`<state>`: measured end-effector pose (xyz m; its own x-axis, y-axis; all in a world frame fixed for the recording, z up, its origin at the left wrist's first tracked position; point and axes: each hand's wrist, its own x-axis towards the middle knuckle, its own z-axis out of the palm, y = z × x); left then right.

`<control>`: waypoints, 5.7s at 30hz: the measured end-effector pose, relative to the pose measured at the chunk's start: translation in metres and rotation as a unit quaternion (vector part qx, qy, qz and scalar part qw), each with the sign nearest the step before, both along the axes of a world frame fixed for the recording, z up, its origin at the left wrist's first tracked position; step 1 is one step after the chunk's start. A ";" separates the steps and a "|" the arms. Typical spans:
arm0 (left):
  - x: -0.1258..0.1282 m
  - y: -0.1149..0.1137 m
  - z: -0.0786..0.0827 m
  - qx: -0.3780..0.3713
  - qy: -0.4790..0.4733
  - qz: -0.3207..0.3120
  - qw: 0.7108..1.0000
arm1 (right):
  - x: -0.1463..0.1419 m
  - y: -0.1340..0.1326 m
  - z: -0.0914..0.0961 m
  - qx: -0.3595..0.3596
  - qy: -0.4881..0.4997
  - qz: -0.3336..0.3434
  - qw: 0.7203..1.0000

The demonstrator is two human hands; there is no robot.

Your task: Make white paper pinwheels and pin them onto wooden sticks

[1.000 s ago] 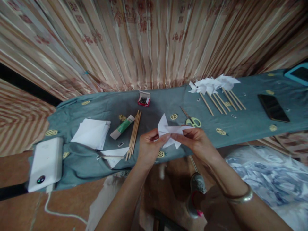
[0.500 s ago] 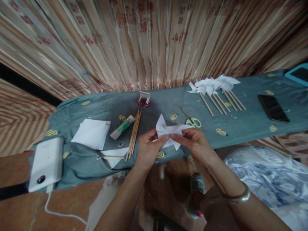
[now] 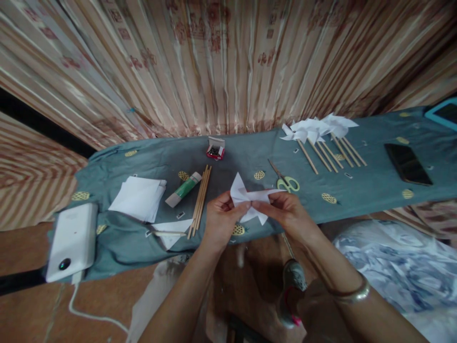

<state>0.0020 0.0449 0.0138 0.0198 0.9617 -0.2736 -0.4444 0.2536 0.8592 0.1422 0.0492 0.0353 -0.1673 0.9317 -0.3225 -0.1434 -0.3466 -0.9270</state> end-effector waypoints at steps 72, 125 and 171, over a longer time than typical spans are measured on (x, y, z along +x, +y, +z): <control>-0.066 0.017 -0.031 0.198 0.765 -0.049 0.611 | 0.042 -0.010 0.014 -0.039 0.032 -0.071 0.996; -0.052 0.016 -0.034 0.174 0.606 -0.029 0.776 | 0.041 -0.010 0.014 -0.013 0.074 -0.043 0.996; 0.021 -0.090 -0.091 -0.306 -0.102 0.031 0.946 | 0.007 -0.024 -0.038 0.293 -0.327 0.175 0.881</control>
<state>0.0229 -0.0456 -0.0773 0.0814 0.6261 -0.7755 -0.6148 0.6439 0.4554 0.1488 0.0254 -0.0024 -0.4344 0.8985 0.0634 0.5090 0.3030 -0.8057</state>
